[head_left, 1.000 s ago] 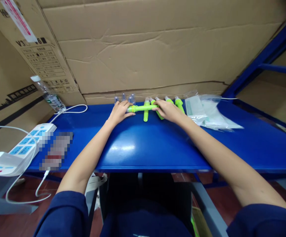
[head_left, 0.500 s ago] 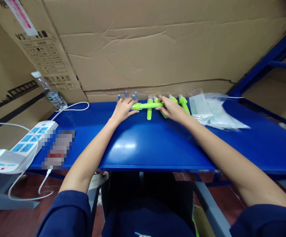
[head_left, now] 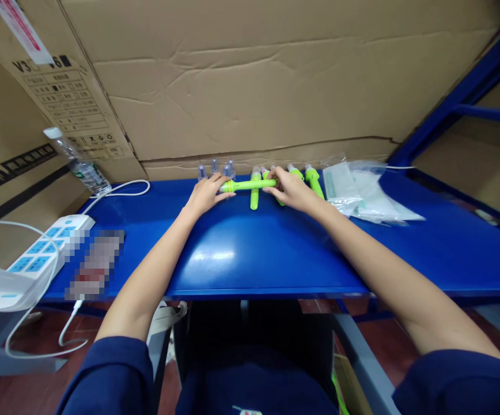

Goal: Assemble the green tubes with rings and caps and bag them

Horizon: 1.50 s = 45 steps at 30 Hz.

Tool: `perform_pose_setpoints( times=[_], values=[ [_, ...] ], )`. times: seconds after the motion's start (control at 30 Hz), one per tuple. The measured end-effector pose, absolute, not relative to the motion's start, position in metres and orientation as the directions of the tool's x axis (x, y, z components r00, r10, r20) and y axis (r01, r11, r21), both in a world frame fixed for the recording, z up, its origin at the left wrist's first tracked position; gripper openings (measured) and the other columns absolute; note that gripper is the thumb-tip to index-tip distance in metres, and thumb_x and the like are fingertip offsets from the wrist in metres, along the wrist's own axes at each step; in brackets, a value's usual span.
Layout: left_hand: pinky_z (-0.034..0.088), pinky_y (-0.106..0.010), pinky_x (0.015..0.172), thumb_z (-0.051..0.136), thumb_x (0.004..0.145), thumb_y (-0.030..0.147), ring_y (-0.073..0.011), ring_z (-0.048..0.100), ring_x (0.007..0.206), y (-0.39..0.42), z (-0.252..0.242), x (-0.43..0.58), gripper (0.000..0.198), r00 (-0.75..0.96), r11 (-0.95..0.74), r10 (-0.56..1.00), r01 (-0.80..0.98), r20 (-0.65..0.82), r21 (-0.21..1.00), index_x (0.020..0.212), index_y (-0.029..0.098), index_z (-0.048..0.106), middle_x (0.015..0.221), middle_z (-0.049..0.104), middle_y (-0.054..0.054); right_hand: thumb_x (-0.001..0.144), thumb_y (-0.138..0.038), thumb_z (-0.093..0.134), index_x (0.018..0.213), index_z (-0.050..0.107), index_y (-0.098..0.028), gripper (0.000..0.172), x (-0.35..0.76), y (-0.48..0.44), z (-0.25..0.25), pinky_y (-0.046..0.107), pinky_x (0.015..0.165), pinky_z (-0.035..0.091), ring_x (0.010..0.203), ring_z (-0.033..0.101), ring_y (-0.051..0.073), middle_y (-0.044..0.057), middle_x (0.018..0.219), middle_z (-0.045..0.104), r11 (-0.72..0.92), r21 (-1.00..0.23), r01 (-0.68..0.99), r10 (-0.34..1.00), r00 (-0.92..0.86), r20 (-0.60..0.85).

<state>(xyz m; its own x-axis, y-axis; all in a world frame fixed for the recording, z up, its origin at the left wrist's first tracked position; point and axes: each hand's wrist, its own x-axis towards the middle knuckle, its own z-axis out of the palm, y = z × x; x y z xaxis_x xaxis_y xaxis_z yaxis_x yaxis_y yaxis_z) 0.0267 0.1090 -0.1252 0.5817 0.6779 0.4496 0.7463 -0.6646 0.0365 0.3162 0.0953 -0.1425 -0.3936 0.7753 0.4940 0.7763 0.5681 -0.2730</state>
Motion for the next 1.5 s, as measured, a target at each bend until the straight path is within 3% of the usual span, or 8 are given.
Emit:
perform_pose_setpoints(
  times=[0.23, 0.5, 0.67, 0.73, 0.83, 1.1, 1.37, 1.5],
  values=[
    [0.049, -0.029, 0.077, 0.067, 0.089, 0.053, -0.0260, 0.069, 0.106, 0.111, -0.127, 0.029, 0.051, 0.607, -0.696, 0.654, 0.716, 0.451, 0.046, 0.127, 0.019, 0.065, 0.123, 0.069, -0.011, 0.093, -0.033, 0.046, 0.113, 0.057, -0.019, 0.026, 0.315, 0.089, -0.140, 0.047, 0.079, 0.050, 0.091, 0.066, 0.033, 0.015, 0.102, 0.070, 0.568, -0.213, 0.795, 0.763, -0.412, 0.498],
    [0.046, -0.026, 0.069, 0.076, 0.081, 0.052, -0.0232, 0.072, 0.095, 0.113, -0.127, 0.024, 0.045, 0.606, -0.693, 0.669, 0.718, 0.431, 0.066, 0.114, 0.022, 0.072, 0.108, 0.075, -0.007, 0.097, -0.034, 0.043, 0.102, 0.067, -0.018, 0.029, 0.308, 0.085, -0.141, 0.043, 0.071, 0.050, 0.076, 0.066, 0.028, 0.011, 0.087, 0.072, 0.530, -0.225, 0.818, 0.827, -0.439, 0.353],
    [0.047, -0.028, 0.069, 0.071, 0.083, 0.056, -0.0238, 0.073, 0.087, 0.109, -0.124, 0.024, 0.047, 0.530, -0.638, 0.701, 0.766, 0.477, 0.086, 0.113, 0.021, 0.073, 0.100, 0.077, -0.008, 0.099, -0.041, 0.043, 0.117, 0.059, -0.017, 0.034, 0.303, 0.084, -0.138, 0.042, 0.075, 0.050, 0.083, 0.065, 0.027, 0.013, 0.102, 0.071, 0.526, -0.317, 0.790, 0.815, -0.361, 0.454],
    [0.047, -0.028, 0.067, 0.071, 0.081, 0.061, -0.0231, 0.072, 0.079, 0.107, -0.122, 0.025, 0.054, 0.479, -0.601, 0.737, 0.787, 0.478, 0.138, 0.116, 0.020, 0.072, 0.090, 0.078, -0.007, 0.098, -0.043, 0.048, 0.126, 0.053, -0.017, 0.038, 0.302, 0.082, -0.136, 0.040, 0.074, 0.050, 0.083, 0.064, 0.026, 0.012, 0.104, 0.071, 0.552, -0.317, 0.771, 0.788, -0.358, 0.500],
    [0.046, -0.028, 0.065, 0.067, 0.081, 0.066, -0.0223, 0.070, 0.072, 0.104, -0.119, 0.025, 0.056, 0.459, -0.578, 0.770, 0.796, 0.443, 0.181, 0.111, 0.019, 0.073, 0.082, 0.077, -0.007, 0.097, -0.042, 0.051, 0.120, 0.055, -0.017, 0.035, 0.301, 0.079, -0.134, 0.038, 0.076, 0.050, 0.087, 0.064, 0.026, 0.014, 0.107, 0.069, 0.598, -0.264, 0.757, 0.740, -0.394, 0.546],
    [0.047, -0.029, 0.070, 0.065, 0.079, 0.069, -0.0266, 0.073, 0.083, 0.100, -0.116, 0.026, 0.053, 0.500, -0.541, 0.782, 0.841, 0.373, 0.006, 0.097, 0.020, 0.074, 0.087, 0.076, -0.009, 0.099, -0.038, 0.045, 0.108, 0.063, -0.016, 0.030, 0.299, 0.075, -0.142, 0.040, 0.078, 0.047, 0.092, 0.064, 0.030, 0.015, 0.103, 0.069, 0.605, -0.146, 0.783, 0.720, -0.459, 0.520],
    [0.048, -0.032, 0.072, 0.046, 0.089, 0.070, -0.0296, 0.073, 0.082, 0.095, -0.115, 0.032, 0.060, 0.502, -0.513, 0.793, 0.856, 0.345, -0.066, 0.096, 0.017, 0.075, 0.083, 0.076, -0.013, 0.105, -0.046, 0.025, 0.077, 0.057, -0.021, 0.049, 0.294, 0.080, -0.145, 0.039, 0.067, 0.044, 0.066, 0.058, 0.025, 0.009, 0.070, 0.062, 0.498, -0.310, 0.810, 0.839, -0.360, 0.408],
    [0.048, -0.031, 0.073, 0.044, 0.090, 0.071, -0.0296, 0.073, 0.086, 0.095, -0.113, 0.034, 0.063, 0.487, -0.508, 0.798, 0.861, 0.356, -0.040, 0.102, 0.017, 0.074, 0.088, 0.076, -0.013, 0.104, -0.050, 0.028, 0.093, 0.059, -0.019, 0.045, 0.293, 0.079, -0.142, 0.040, 0.071, 0.046, 0.074, 0.061, 0.027, 0.011, 0.083, 0.065, 0.518, -0.343, 0.783, 0.823, -0.348, 0.448]
  ],
)
